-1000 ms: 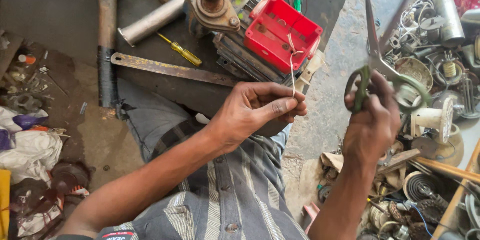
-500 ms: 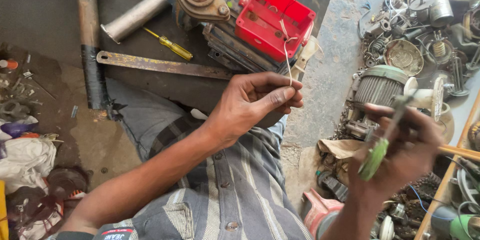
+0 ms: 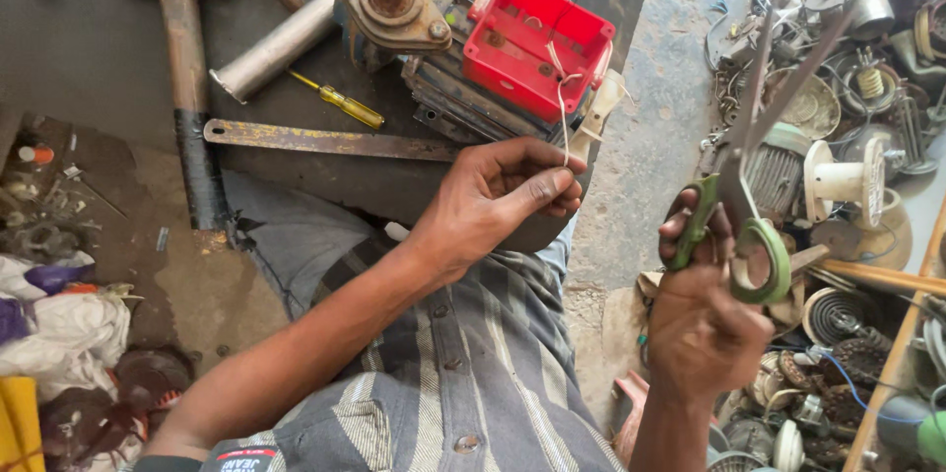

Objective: The person uses a pair of scissors to strip the insulation from a white wire and then cuts the wire to length. The work is performed at a cluttered workbench in a workshop environment.

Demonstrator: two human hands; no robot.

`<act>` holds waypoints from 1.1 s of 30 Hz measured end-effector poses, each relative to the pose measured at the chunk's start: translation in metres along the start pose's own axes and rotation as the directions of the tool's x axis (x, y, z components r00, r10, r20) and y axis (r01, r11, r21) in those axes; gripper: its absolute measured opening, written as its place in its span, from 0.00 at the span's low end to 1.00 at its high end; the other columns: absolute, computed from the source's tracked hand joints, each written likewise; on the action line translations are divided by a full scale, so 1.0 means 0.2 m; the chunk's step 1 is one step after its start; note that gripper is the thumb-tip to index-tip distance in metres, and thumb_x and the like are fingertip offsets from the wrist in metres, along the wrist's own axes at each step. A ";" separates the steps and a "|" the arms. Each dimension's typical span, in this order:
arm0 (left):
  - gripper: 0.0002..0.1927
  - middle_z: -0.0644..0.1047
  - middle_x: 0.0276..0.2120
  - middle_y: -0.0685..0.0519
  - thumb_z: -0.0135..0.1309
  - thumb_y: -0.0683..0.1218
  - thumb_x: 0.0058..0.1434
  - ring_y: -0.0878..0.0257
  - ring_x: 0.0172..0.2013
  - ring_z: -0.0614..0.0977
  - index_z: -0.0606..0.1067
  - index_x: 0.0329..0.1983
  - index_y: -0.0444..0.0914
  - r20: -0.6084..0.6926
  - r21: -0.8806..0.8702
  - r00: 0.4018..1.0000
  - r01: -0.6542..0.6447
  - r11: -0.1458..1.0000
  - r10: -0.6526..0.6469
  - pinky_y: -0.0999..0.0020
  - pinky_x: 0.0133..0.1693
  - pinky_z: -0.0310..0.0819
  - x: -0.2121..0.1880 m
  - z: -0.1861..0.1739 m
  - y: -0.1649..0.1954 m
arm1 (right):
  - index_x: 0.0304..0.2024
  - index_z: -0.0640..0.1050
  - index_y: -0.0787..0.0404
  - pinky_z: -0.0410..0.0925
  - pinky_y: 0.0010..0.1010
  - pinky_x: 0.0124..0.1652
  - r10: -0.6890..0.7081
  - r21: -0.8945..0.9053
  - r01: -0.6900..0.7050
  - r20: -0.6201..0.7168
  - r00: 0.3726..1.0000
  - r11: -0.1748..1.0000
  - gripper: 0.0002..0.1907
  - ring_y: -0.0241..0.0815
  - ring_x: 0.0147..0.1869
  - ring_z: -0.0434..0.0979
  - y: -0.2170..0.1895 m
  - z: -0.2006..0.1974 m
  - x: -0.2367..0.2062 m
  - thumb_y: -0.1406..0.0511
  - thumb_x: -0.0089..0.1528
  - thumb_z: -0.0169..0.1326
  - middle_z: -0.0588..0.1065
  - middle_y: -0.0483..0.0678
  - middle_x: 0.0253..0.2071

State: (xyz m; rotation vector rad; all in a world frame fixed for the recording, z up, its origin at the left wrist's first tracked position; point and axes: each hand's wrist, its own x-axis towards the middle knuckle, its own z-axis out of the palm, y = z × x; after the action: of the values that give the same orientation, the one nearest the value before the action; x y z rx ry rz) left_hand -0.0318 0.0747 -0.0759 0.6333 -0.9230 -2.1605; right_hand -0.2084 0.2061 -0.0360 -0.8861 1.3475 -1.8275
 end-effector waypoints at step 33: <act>0.11 0.83 0.39 0.52 0.56 0.39 0.67 0.70 0.42 0.84 0.79 0.50 0.30 0.056 0.368 0.990 -0.144 0.919 0.133 0.75 0.47 0.79 0.03 0.02 0.14 | 0.59 0.65 0.68 0.59 0.35 0.66 0.139 -0.285 -0.057 0.276 0.951 0.957 0.29 0.44 0.70 0.66 0.04 -0.10 -0.17 0.79 0.56 0.57 0.62 0.55 0.65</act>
State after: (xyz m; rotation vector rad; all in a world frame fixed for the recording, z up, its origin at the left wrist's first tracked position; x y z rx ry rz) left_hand -0.0270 0.0580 -0.0533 0.6928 -1.3702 -1.8869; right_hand -0.2071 0.2433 -0.0518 -1.1618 1.4417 -1.3871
